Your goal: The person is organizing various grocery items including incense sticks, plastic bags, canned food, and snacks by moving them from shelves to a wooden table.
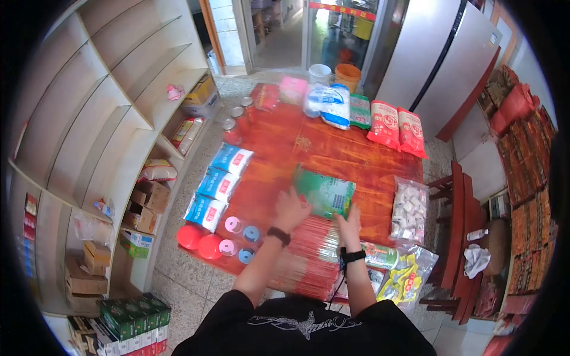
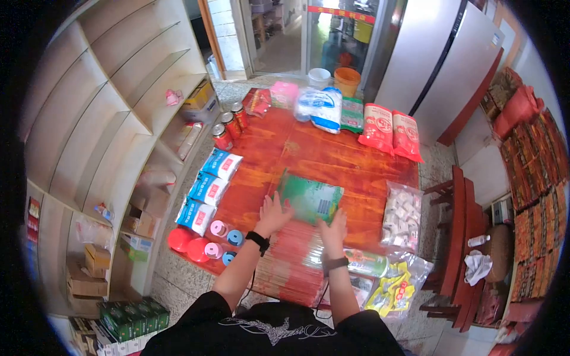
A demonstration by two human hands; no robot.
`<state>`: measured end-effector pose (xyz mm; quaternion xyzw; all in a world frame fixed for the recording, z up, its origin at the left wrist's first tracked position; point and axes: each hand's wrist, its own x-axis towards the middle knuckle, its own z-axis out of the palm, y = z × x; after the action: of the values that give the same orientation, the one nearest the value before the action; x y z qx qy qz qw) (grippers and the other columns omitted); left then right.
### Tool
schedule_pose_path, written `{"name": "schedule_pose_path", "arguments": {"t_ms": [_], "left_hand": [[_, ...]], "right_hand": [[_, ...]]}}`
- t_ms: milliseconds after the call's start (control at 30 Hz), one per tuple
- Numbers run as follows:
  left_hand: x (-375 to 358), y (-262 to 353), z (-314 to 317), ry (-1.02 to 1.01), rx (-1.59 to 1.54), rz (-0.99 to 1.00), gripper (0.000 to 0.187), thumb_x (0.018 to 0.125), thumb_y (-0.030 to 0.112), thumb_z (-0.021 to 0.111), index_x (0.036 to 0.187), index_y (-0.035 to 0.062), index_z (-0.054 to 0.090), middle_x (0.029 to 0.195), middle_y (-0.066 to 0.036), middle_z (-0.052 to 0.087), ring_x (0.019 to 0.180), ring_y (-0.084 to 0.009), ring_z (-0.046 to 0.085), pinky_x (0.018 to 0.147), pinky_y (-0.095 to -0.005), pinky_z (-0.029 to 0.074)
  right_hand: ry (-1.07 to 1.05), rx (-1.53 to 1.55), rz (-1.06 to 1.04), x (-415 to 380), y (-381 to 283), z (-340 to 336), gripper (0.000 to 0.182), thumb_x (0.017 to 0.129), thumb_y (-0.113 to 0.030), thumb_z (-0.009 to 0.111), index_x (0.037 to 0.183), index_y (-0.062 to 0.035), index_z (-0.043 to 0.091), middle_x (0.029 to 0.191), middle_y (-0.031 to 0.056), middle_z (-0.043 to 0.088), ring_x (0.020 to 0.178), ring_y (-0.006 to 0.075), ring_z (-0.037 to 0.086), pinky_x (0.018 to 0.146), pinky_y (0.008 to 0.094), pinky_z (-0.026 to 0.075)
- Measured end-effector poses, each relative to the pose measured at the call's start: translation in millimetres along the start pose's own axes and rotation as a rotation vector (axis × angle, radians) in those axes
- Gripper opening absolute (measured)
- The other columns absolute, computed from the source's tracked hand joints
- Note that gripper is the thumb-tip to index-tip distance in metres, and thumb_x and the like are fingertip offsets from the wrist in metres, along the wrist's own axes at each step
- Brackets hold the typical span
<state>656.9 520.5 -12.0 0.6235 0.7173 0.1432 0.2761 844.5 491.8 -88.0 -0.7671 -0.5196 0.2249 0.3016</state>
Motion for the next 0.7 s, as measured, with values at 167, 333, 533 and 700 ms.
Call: {"name": "schedule_pose_path", "arguments": {"t_ms": [167,333,533,700], "left_hand": [[-60,-37,-16,0.123,-0.474,0.358,0.081,0.083,0.04,0.061,0.139,-0.0061,0.023,0.139,-0.031,0.03,0.129,-0.0404,0.033,0.107,-0.0407,0.027],[-206,-92,-135,-0.252,-0.821,0.482,0.062,0.09,0.028,0.056,0.138,-0.0027,0.03,0.143,-0.021,0.032,0.13,-0.0262,0.036,0.105,-0.0355,0.031],[-370,-227,-173,0.186,-0.768,0.081,0.05,0.091,0.012,0.054,0.136,-0.0015,0.035,0.137,-0.013,0.043,0.127,-0.0234,0.039,0.105,-0.0339,0.032],[-506,-320,-151,0.662,-1.027,-0.254,0.051,0.089,0.017,0.059,0.133,-0.0018,0.04,0.131,-0.018,0.048,0.123,-0.0264,0.045,0.101,-0.0345,0.036]], "right_hand": [[-0.016,0.623,-0.185,-37,-27,-54,0.055,0.083,-0.013,0.057,0.133,0.0021,0.04,0.134,0.0177,0.044,0.125,0.0247,0.04,0.104,0.0339,0.03],[-0.224,0.687,-0.292,-113,-61,-85,0.025,0.086,-0.006,0.051,0.11,0.0017,0.056,0.103,0.0084,0.06,0.095,0.014,0.054,0.086,0.0272,0.041],[-0.628,0.782,-0.352,-243,-130,-56,0.021,0.087,-0.006,0.051,0.106,0.0009,0.057,0.096,0.0086,0.063,0.092,0.016,0.057,0.085,0.0285,0.042],[-0.896,0.706,-0.515,-356,-189,14,0.02,0.087,-0.008,0.055,0.106,-0.0007,0.058,0.099,0.0057,0.061,0.093,0.0145,0.056,0.085,0.0271,0.043]]}}
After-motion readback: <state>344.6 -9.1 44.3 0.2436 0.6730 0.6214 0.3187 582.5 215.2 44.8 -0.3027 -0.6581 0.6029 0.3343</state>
